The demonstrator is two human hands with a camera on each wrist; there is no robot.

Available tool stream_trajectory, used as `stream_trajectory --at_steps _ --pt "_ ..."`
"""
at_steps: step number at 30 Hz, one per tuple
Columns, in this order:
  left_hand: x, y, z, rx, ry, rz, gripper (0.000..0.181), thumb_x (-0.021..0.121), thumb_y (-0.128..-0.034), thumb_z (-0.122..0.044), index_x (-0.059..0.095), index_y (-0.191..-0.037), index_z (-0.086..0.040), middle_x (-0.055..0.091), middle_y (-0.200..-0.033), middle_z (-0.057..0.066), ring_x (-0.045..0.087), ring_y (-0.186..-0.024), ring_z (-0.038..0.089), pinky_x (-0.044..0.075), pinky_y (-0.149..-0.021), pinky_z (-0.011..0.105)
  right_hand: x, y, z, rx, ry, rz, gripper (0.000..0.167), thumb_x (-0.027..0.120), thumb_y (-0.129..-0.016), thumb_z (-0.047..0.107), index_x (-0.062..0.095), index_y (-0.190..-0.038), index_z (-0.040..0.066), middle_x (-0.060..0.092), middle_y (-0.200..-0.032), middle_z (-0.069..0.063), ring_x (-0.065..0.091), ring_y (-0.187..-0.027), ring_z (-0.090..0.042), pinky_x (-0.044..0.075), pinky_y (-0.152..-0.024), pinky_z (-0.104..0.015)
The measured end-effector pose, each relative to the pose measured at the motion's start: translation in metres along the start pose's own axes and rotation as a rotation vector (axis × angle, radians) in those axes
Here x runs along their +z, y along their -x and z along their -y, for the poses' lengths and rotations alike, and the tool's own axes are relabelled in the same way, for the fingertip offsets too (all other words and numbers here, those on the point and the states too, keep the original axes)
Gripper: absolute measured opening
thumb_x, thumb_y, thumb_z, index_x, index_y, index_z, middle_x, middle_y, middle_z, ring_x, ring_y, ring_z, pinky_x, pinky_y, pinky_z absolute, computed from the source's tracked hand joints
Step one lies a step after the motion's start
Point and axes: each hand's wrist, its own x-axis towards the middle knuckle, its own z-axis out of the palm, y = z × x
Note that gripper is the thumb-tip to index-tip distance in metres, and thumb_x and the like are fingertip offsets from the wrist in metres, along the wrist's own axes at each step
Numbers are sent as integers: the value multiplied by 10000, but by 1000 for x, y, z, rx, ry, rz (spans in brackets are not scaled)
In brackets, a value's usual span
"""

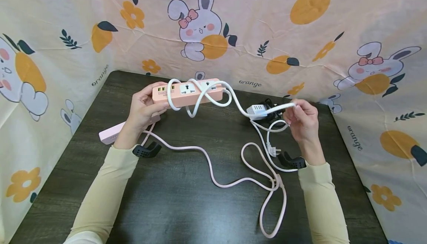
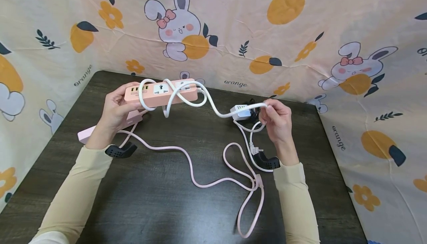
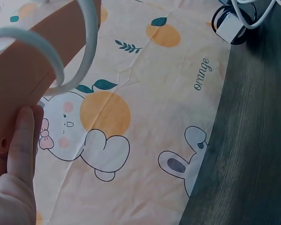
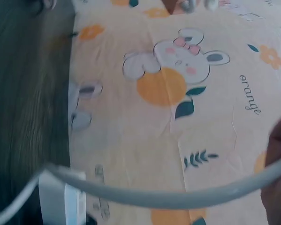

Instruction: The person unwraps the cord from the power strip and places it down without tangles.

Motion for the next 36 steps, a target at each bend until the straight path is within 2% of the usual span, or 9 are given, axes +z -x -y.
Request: stream_trajectory --at_steps 3,6,11,16,21,24,27,30,36 --pt "0 -1 0 -1 8 -23 514 564 -700 242 633 -1123 -41 600 -1034 98 605 -910 170 538 -703 229 -5 9 6 34 131 179 98 543 -882 -84 619 -873 -146 496 -677 -138 351 -523 -210 277 -446 -287" --pt "0 -1 0 -1 13 -28 523 557 -695 254 632 -1124 -35 596 -1035 103 602 -906 168 532 -683 216 -10 16 11 96 235 285 124 520 -876 -119 643 -893 -110 533 -707 -136 373 -527 -214 288 -442 -296" --pt "1 -2 0 18 21 -31 513 572 -695 247 630 -1125 -26 597 -1050 109 600 -908 171 528 -704 217 -15 24 20 259 401 399 212 516 -854 -160 672 -917 -31 566 -729 -57 378 -543 -176 287 -423 -289" --pt "2 -3 -1 42 48 -35 502 566 -694 233 636 -1114 -33 602 -1063 108 608 -914 172 530 -748 231 -12 26 20 394 767 396 179 563 -810 -188 656 -852 -41 562 -708 17 425 -559 -92 366 -456 -244" --pt "1 -2 -2 18 55 -5 478 609 -708 205 634 -1124 -31 608 -1067 104 607 -934 176 523 -769 233 -14 23 12 337 1176 76 52 603 -836 -113 636 -820 -76 480 -614 79 353 -493 -18 288 -421 -215" --pt "-1 -1 -2 -15 39 20 478 612 -714 210 630 -1129 -26 599 -1070 118 599 -951 182 518 -784 237 -20 22 11 225 1203 -217 61 569 -865 -94 608 -827 -121 455 -572 91 349 -455 -7 275 -407 -178" --pt "-3 -1 -2 -45 24 38 495 600 -703 231 635 -1123 -27 585 -1073 132 588 -955 178 515 -794 236 -24 21 14 122 1012 -514 112 556 -896 -41 609 -815 -98 449 -547 58 363 -425 -18 295 -396 -142" --pt "-5 -1 -2 -58 13 61 499 610 -694 233 635 -1121 -23 577 -1068 130 578 -947 172 514 -794 233 -26 19 22 4 777 -737 128 574 -906 15 626 -798 -30 444 -550 6 352 -405 -46 292 -382 -140" --pt "-11 1 1 -65 -2 108 504 645 -690 214 630 -1135 -22 610 -1027 98 608 -908 165 520 -769 237 -33 22 40 -136 472 -965 122 605 -891 27 593 -817 -69 394 -572 -57 292 -392 -91 236 -366 -165"
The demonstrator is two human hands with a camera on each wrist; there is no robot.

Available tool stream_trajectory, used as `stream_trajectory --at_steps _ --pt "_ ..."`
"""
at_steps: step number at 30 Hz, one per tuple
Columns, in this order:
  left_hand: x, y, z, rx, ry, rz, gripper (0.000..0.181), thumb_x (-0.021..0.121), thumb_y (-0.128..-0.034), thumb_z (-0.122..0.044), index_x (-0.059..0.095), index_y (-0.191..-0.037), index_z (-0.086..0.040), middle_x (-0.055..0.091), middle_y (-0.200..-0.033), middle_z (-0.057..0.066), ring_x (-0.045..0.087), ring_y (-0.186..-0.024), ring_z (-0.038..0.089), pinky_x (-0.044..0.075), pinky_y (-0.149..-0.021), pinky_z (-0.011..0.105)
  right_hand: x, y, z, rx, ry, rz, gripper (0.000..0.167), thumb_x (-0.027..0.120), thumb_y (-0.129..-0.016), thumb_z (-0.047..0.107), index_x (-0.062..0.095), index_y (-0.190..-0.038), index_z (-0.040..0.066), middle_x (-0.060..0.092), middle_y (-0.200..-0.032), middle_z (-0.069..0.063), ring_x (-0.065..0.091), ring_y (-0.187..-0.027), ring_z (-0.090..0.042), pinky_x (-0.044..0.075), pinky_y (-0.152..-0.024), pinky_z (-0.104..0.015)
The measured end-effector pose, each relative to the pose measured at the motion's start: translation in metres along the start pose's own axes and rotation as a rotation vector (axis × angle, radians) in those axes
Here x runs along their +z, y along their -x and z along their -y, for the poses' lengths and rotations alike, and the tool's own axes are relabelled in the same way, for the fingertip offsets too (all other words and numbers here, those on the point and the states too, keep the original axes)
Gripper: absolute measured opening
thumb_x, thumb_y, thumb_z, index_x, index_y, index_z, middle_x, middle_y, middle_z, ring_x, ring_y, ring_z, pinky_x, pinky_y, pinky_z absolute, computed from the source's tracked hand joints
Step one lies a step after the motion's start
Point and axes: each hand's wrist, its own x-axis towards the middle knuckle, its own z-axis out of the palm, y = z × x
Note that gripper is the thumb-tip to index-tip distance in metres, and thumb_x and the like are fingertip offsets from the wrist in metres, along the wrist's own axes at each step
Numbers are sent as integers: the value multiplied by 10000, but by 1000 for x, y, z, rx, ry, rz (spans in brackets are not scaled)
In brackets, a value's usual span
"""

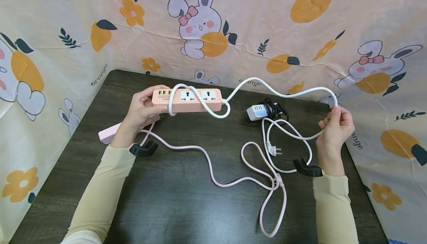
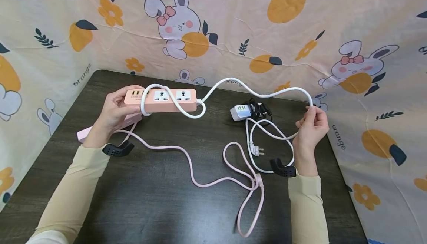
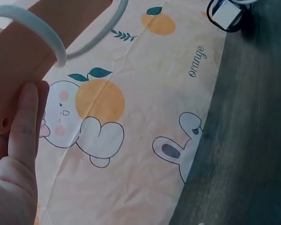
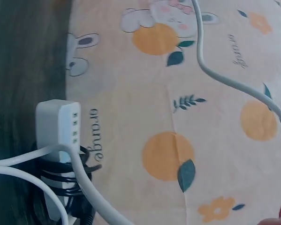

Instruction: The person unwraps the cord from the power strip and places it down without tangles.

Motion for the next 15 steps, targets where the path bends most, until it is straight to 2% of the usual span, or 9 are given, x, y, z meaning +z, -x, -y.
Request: stream_trajectory --at_steps 4,7,15 --pt "-7 0 2 -11 -5 8 506 636 -691 226 623 -1142 -2 607 -1038 122 616 -908 166 521 -770 236 -7 -6 9 58 -157 -119 124 585 -901 8 560 -818 -83 375 -588 -74 279 -391 -98 232 -348 -167" --pt "-12 0 3 -28 -19 3 493 628 -705 222 619 -1145 1 599 -1049 127 614 -916 159 517 -768 224 -11 -10 15 82 -219 -185 135 567 -914 18 542 -826 -80 364 -598 -79 277 -398 -102 238 -339 -169" --pt "-23 0 3 -59 -53 -18 479 628 -721 201 630 -1141 -29 600 -1080 89 582 -952 153 502 -807 217 -24 -16 24 76 -302 -268 157 551 -924 29 525 -847 -105 355 -588 -90 285 -410 -126 240 -340 -178"
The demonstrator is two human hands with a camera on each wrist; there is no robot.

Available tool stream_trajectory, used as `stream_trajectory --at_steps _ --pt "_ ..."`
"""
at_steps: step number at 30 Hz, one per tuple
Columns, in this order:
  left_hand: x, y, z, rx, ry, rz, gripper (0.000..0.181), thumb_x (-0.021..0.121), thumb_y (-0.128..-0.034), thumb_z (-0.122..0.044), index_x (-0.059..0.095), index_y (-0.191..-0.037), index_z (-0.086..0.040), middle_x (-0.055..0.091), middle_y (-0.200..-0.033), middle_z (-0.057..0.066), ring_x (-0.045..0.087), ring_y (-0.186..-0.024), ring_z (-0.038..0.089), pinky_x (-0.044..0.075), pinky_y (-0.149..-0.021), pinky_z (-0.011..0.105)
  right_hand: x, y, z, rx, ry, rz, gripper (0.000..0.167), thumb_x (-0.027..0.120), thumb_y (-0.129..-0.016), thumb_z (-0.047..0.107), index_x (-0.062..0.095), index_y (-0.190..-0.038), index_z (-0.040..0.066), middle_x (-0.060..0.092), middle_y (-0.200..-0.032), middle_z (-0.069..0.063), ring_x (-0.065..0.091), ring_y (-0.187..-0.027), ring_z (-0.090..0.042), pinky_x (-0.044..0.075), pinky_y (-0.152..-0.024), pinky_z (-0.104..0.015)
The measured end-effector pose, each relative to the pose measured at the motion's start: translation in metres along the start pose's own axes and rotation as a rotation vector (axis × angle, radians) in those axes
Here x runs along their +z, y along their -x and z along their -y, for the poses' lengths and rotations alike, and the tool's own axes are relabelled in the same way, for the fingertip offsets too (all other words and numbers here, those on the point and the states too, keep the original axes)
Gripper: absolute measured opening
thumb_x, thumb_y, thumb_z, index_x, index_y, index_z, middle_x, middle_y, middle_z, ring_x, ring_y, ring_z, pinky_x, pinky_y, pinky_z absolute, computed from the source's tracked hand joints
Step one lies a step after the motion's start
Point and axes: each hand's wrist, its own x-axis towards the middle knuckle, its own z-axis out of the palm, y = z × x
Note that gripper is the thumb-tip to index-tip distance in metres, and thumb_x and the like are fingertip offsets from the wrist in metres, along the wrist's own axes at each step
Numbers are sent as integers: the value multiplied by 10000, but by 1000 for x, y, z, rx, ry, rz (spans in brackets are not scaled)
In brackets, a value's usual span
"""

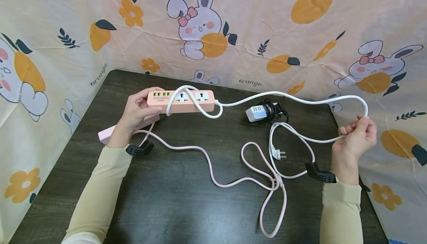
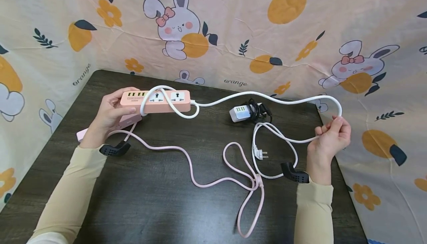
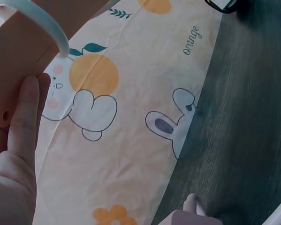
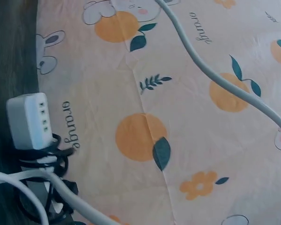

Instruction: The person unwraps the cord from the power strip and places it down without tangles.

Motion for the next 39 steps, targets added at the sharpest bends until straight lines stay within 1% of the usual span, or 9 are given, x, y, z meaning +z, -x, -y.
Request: stream_trajectory --at_steps 6,12,16,20,23,27,31,35,39 --pt "-14 -2 -2 52 -7 -10 493 599 -690 251 643 -1108 -7 632 -1035 81 600 -913 147 514 -767 216 -9 -12 18 64 -48 -101 149 523 -950 52 515 -868 -71 375 -624 -85 283 -397 -141 226 -336 -203" --pt "-26 0 -1 52 -14 -108 505 565 -685 288 650 -1085 -8 613 -1042 89 589 -929 161 510 -783 211 -21 -12 29 58 -12 -125 148 561 -931 77 533 -907 -66 403 -650 -93 297 -420 -156 253 -341 -218" --pt "-27 1 1 54 15 -205 464 556 -720 261 654 -1075 -21 614 -1035 81 588 -925 165 513 -768 210 -29 -10 30 -9 102 -86 145 623 -890 60 577 -912 -76 431 -673 -104 307 -447 -157 301 -358 -207" --pt "-27 -1 1 69 38 -288 432 555 -742 237 659 -1063 -33 610 -1024 83 582 -918 175 515 -757 211 -42 -11 28 -177 306 13 102 649 -858 17 627 -850 -82 472 -654 -98 332 -457 -142 353 -403 -173" --pt "-27 -2 -2 83 48 -318 416 562 -744 231 658 -1058 -24 599 -1033 94 574 -931 189 514 -760 211 -53 -15 24 -284 455 142 77 631 -848 -32 650 -800 -89 524 -613 -72 395 -466 -117 387 -444 -145" --pt "-27 -1 -5 100 45 -334 407 581 -737 224 658 -1056 -16 600 -1037 99 573 -939 194 514 -764 211 -68 -20 18 -382 789 345 100 597 -868 -34 673 -831 -87 584 -639 53 467 -544 -43 397 -531 -114" --pt "-25 -1 -5 105 30 -347 393 615 -735 198 659 -1064 -12 606 -1040 94 571 -941 187 511 -777 206 -79 -20 13 -455 1089 487 114 577 -888 -25 653 -881 -110 555 -684 178 431 -581 3 346 -550 -103" --pt "-23 -1 -3 96 9 -361 394 618 -743 196 656 -1070 -20 599 -1043 92 570 -939 187 511 -772 203 -90 -20 8 -467 1162 553 130 564 -884 -63 583 -894 -192 519 -675 199 392 -567 -5 319 -531 -111" --pt "-20 -2 -1 110 2 -403 402 608 -742 204 658 -1069 -23 594 -1043 104 574 -936 197 514 -760 207 -100 -27 2 -477 1197 577 123 577 -878 -68 580 -894 -190 512 -683 224 386 -562 18 315 -527 -101"
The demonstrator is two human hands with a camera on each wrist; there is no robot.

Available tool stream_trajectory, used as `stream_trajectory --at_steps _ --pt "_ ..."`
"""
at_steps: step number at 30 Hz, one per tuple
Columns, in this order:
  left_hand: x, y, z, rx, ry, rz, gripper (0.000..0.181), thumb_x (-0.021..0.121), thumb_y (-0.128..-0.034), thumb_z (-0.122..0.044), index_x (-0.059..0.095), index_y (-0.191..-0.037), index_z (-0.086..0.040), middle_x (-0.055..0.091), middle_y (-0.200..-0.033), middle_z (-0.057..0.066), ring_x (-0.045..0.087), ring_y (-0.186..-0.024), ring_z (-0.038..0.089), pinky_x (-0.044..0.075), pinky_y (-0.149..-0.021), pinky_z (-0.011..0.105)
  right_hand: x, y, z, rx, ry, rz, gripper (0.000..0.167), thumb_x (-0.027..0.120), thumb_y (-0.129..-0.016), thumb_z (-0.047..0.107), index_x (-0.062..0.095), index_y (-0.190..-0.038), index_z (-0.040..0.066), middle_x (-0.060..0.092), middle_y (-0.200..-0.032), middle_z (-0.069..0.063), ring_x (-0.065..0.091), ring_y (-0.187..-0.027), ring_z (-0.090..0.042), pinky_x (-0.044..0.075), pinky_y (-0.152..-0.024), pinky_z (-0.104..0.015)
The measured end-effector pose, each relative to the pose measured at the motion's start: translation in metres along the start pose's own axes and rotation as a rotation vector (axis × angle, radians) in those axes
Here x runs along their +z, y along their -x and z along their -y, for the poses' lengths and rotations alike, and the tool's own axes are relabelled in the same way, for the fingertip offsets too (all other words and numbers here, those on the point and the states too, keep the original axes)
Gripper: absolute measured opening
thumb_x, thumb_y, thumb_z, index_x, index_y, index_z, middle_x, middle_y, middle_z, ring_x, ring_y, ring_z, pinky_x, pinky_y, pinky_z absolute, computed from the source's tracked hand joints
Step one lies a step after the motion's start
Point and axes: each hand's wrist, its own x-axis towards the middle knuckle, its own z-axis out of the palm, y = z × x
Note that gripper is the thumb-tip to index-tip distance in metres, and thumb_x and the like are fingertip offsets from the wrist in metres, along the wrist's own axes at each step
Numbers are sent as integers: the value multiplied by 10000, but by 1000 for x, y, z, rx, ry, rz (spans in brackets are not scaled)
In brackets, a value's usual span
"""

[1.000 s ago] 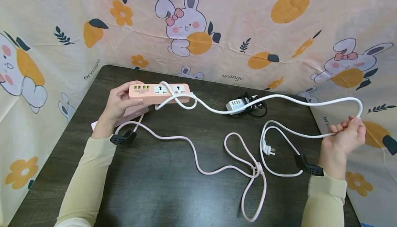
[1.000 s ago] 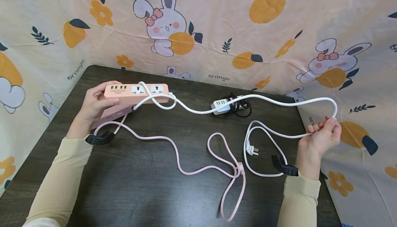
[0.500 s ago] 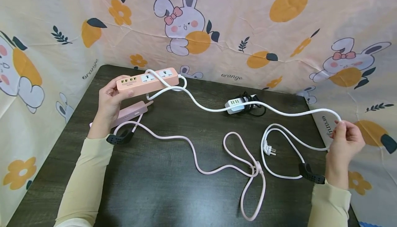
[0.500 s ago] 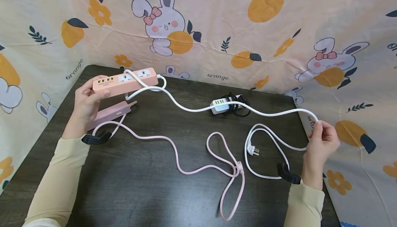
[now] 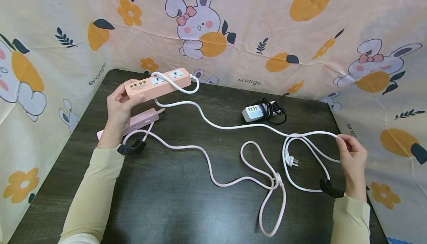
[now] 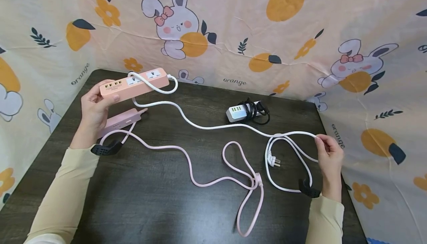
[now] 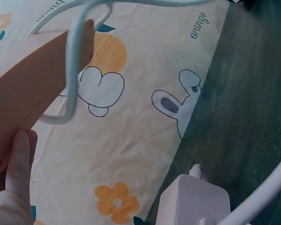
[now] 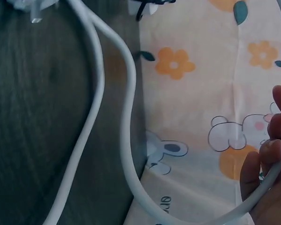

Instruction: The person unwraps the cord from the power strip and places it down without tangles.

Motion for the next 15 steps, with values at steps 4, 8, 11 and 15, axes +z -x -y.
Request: stream_trajectory --at_steps 4,8,11,15 --pt "3 0 -1 15 5 -2 409 595 -740 210 657 -1068 -27 596 -1050 110 575 -934 201 514 -758 212 1 2 -9 -51 96 38 117 615 -870 -34 614 -873 -151 488 -707 280 379 -580 67 305 -542 -79" --pt "7 -1 -1 8 11 35 410 587 -746 212 656 -1068 -33 594 -1051 104 571 -935 197 511 -760 212 4 5 -17 -136 162 97 70 662 -823 -61 640 -845 -124 468 -752 318 393 -645 131 304 -597 -45" --pt "8 0 -1 -6 12 48 406 590 -751 206 659 -1068 -38 592 -1049 99 567 -938 196 510 -763 214 8 8 -23 -186 188 134 63 689 -775 -102 653 -827 -105 488 -765 264 385 -679 154 297 -621 -39" --pt "10 2 0 -14 6 63 402 593 -749 202 659 -1064 -39 588 -1048 96 561 -942 196 508 -768 217 12 15 -29 -192 198 191 62 716 -758 -74 669 -794 -59 554 -735 82 395 -707 173 307 -634 -43"
